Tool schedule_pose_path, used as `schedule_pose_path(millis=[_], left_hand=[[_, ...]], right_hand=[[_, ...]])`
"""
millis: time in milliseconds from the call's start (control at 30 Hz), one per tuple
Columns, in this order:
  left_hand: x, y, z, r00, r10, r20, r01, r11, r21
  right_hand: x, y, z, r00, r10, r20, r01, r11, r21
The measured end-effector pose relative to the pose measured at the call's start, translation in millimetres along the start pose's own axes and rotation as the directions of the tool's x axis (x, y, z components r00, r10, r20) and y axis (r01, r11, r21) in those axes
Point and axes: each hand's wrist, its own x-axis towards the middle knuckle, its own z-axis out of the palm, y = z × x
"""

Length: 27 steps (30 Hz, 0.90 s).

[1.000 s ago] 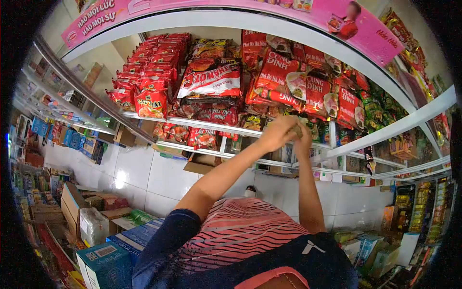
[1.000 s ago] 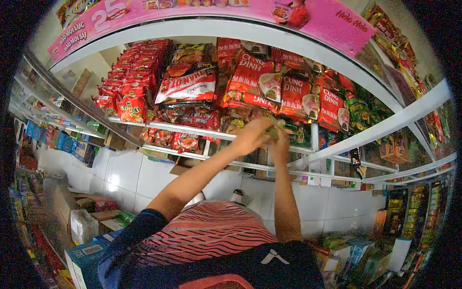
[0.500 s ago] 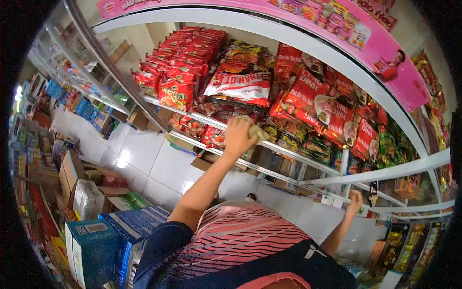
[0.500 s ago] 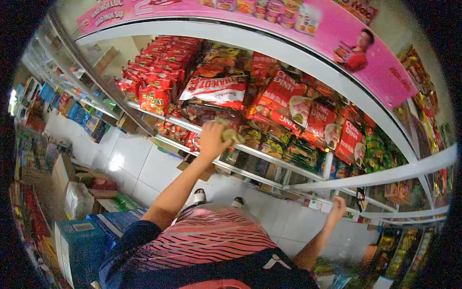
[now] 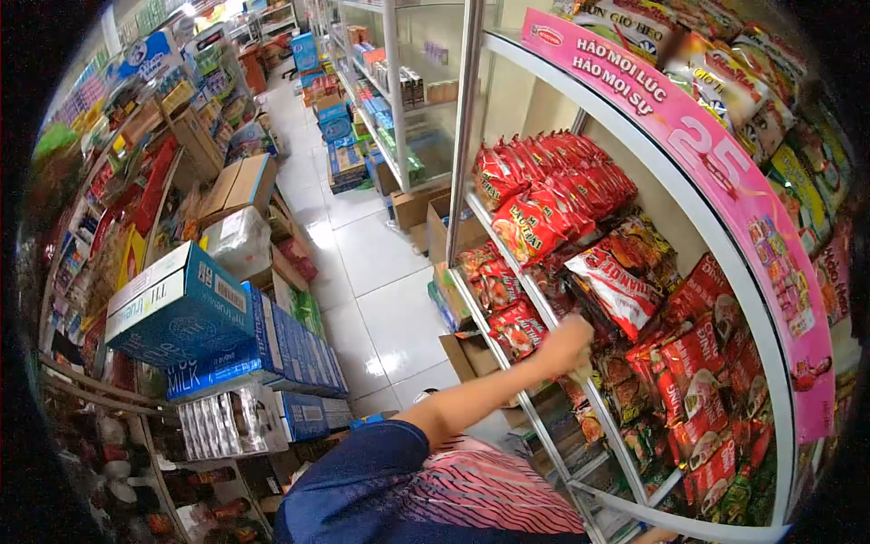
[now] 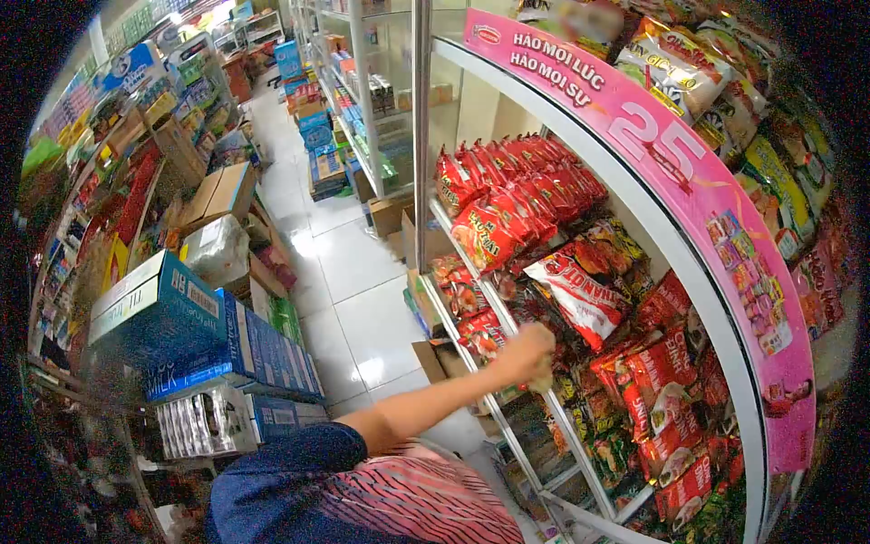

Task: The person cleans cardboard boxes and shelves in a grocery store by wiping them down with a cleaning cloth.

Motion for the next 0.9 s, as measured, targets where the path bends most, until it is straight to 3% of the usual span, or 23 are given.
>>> schedule_pose_path(millis=[33,67,100,133,167,233,300,400,500,567,600,633,667,700,733,767,800,900], left_hand=[[5.2,-6.2,-23.8,0.972,-0.212,0.102,0.194,0.968,0.158],[-3.2,-39.4,-18.9,0.972,-0.236,-0.017,0.236,0.958,0.163],[4.7,-43.0,-44.1,0.977,-0.206,-0.052,0.212,0.956,0.204],[0.6,-61.4,-39.8,0.962,-0.044,-0.269,0.094,0.98,0.177],[2.7,-56.0,-47.4,0.981,-0.117,-0.156,0.145,0.972,0.183],[-0.5,-49.3,-26.0,0.968,-0.123,-0.22,0.177,0.953,0.245],[1.5,-16.9,-5.1,0.982,-0.102,-0.16,0.145,0.948,0.285],[-2.7,41.7,30.2,0.996,0.021,0.091,-0.03,0.995,0.096],[-12.7,77.6,51.6,0.947,0.219,0.234,-0.227,0.974,0.008],[-10.3,55.8,55.4,0.941,0.16,0.299,-0.145,0.987,-0.072],[-4.0,47.8,39.5,0.937,0.115,0.33,-0.114,0.993,-0.022],[-0.8,27.8,30.9,0.954,0.137,0.265,-0.133,0.991,-0.035],[-0.1,7.8,16.7,0.951,0.032,0.307,-0.06,0.995,0.081],[5.8,-5.7,3.4,0.976,-0.056,0.212,0.027,0.99,0.136],[8.4,-26.2,-6.7,0.995,0.014,0.102,-0.043,0.956,0.291],[12.8,-41.4,-16.9,0.998,-0.04,0.057,0.022,0.957,0.289],[15.6,-45.0,-27.1,0.989,-0.139,0.06,0.119,0.958,0.261],[16.2,-35.5,-11.4,0.986,-0.164,-0.04,0.167,0.908,0.385]], right_hand=[[-2.5,-1.5,0.6,1.0,-0.001,0.006,0.001,1.0,0.019],[-6.9,0.8,0.4,1.0,0.0,0.008,0.0,1.0,0.032],[-9.7,5.8,-1.6,1.0,0.0,0.012,-0.001,0.999,0.052],[-15.4,10.3,-4.2,1.0,0.005,0.009,-0.006,0.998,0.067],[-24.6,15.2,-8.8,1.0,0.018,0.013,-0.019,0.997,0.071],[-32.7,16.8,-10.2,0.999,0.039,0.01,-0.04,0.992,0.118],[-44.1,22.3,-15.3,0.997,0.079,0.002,-0.079,0.986,0.149],[-41.9,20.3,-15.5,0.987,0.163,-0.005,-0.159,0.969,0.189],[-32.1,18.7,-14.5,0.972,0.232,0.018,-0.231,0.948,0.217],[-27.2,29.5,-12.6,0.989,0.147,0.011,-0.147,0.972,0.184],[-25.3,36.5,-10.8,0.995,0.104,0.007,-0.104,0.98,0.167],[-18.2,34.1,-21.4,0.978,0.206,0.036,-0.208,0.974,0.088],[-10.8,30.3,-33.1,0.95,0.306,0.065,-0.307,0.952,0.0],[-2.9,23.9,-46.5,0.911,0.402,0.092,-0.394,0.914,-0.091],[9.3,-15.2,-76.1,0.908,0.417,0.046,-0.37,0.848,-0.38],[15.2,-33.0,-88.6,0.91,0.416,0.0,-0.321,0.703,-0.634],[14.8,-22.4,-84.0,0.91,0.416,0.001,-0.32,0.703,-0.635],[18.3,39.9,-49.7,0.946,0.267,-0.182,-0.322,0.733,-0.599]])
